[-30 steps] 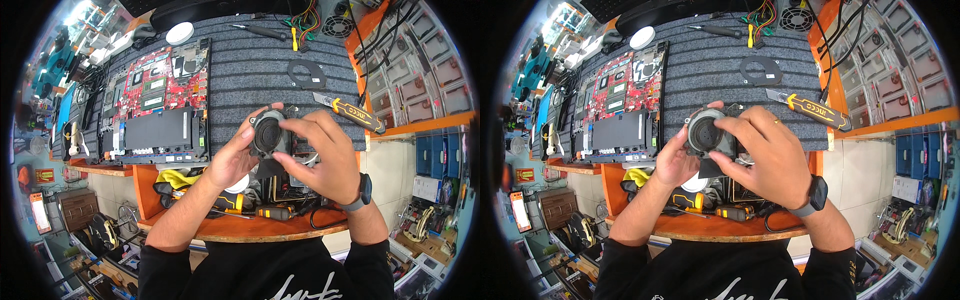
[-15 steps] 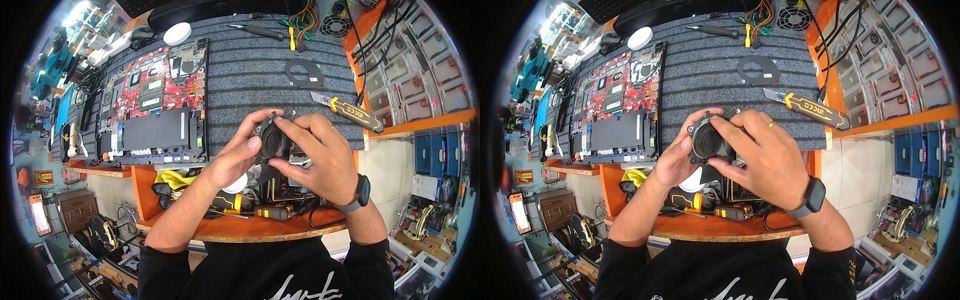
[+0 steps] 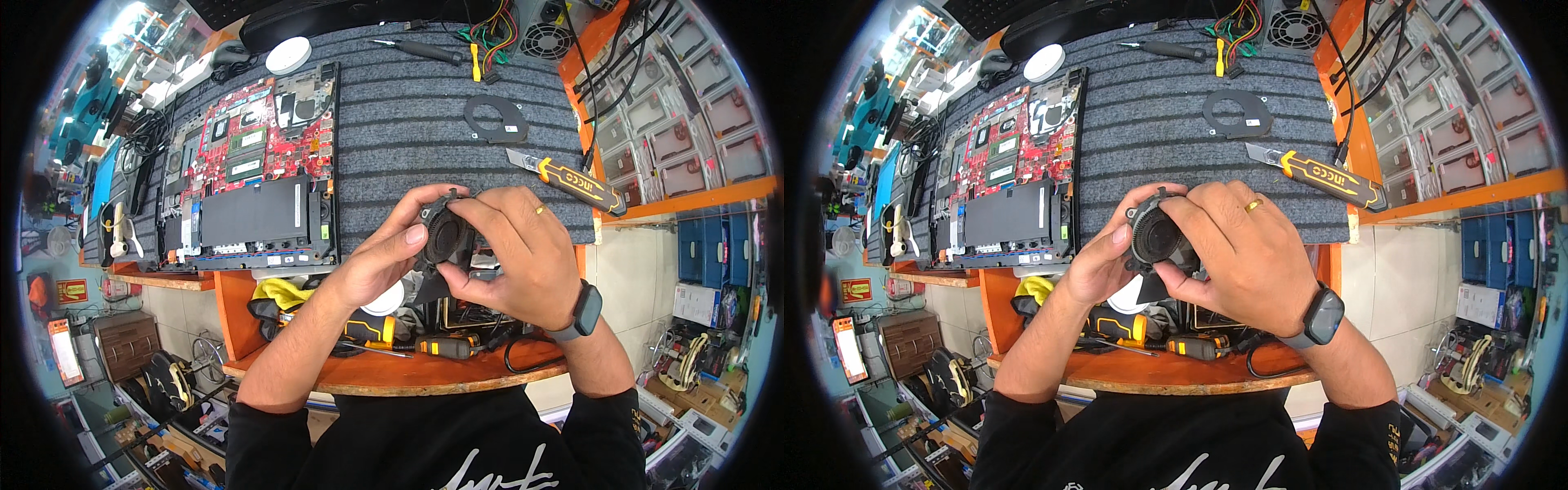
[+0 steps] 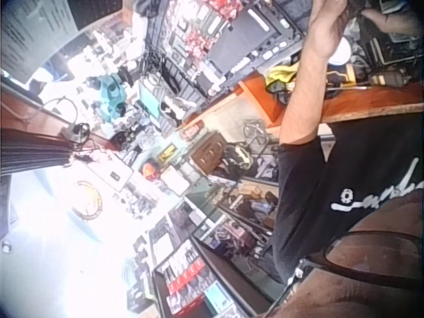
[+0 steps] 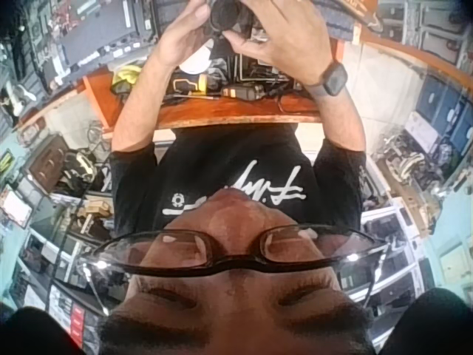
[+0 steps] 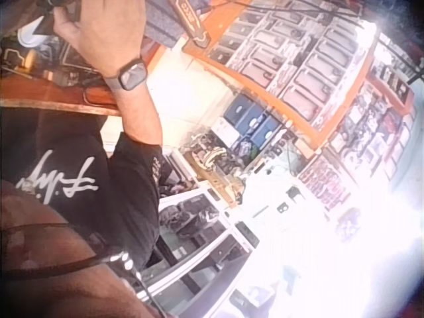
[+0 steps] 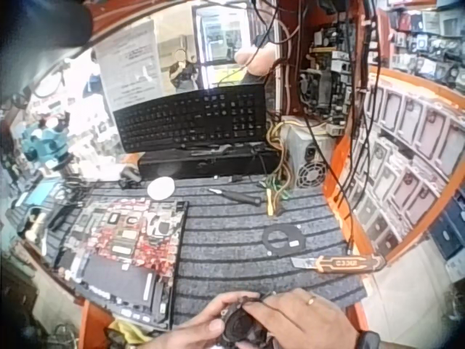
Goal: The person disassembles a laptop cooling fan by hand, prying the plastic casing apart and removing the internal fan rotor component.
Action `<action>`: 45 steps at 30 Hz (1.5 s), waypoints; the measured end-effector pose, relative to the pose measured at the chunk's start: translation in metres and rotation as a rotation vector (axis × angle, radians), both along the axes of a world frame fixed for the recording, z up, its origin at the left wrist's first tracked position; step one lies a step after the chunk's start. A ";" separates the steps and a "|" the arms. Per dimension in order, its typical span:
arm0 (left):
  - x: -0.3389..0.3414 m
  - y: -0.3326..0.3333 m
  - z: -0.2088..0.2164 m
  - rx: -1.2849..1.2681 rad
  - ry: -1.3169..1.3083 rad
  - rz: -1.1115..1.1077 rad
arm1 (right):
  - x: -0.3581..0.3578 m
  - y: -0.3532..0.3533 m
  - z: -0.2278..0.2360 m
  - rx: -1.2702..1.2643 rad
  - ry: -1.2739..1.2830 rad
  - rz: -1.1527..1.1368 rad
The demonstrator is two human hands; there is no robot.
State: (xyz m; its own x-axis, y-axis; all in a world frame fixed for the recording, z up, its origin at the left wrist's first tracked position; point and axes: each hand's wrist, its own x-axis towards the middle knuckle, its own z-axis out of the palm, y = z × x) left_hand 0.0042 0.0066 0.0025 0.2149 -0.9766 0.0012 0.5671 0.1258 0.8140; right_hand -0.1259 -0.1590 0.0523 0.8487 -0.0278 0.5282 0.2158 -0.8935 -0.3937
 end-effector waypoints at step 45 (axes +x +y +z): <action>-0.001 0.003 0.000 0.091 -0.088 -0.009 | 0.001 -0.003 -0.004 0.167 0.012 0.066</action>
